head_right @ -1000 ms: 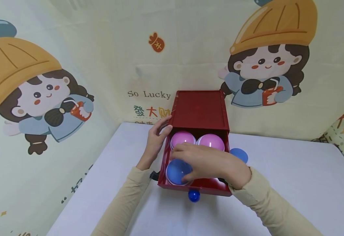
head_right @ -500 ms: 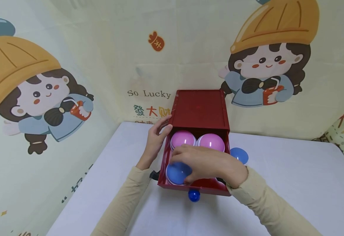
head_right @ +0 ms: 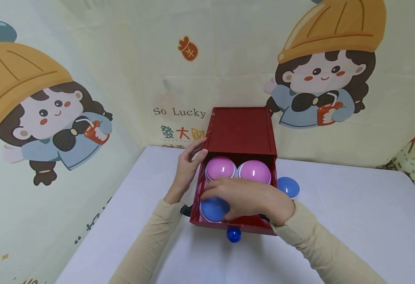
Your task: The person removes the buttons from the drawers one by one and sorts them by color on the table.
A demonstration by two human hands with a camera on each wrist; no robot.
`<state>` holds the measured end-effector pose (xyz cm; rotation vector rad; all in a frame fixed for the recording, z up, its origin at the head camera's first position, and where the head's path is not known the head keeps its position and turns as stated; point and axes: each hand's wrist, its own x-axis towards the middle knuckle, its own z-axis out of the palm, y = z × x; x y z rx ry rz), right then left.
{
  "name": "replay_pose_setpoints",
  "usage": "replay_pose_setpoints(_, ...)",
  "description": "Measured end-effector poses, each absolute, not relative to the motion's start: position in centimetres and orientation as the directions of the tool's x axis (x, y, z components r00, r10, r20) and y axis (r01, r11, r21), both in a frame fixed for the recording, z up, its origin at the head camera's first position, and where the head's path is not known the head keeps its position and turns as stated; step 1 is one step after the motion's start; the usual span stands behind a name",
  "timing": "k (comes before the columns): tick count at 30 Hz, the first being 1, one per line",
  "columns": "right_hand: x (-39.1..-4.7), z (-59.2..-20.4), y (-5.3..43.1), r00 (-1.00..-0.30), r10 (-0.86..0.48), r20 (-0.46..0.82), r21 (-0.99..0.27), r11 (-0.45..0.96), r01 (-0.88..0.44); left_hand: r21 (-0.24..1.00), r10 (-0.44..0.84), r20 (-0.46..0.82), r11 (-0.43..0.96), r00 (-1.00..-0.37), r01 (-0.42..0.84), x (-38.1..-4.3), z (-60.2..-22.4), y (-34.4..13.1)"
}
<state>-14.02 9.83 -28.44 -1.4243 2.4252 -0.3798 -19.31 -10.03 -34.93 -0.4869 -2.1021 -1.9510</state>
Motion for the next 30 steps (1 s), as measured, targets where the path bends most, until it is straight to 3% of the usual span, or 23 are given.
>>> replay_pose_setpoints(12,-14.1,-28.3,10.2,-0.466,-0.874,-0.139,-0.396,0.48,-0.783,0.919,0.092,0.385,0.054,-0.919,0.39,-19.3,-35.1,-9.9)
replay_pose_setpoints(19,-14.1,-28.1,10.6,-0.467,-0.878,-0.109,-0.404,0.468,-0.786,0.901,0.078,0.427,0.052,-0.901,0.432,-21.3,-38.1,-10.2)
replay_pose_setpoints(30,-13.9,-27.4,11.1,-0.469,-0.882,-0.058,-0.397,0.451,-0.799,0.907,0.08,0.412,0.066,-0.908,0.417,-21.1,-37.8,-10.3)
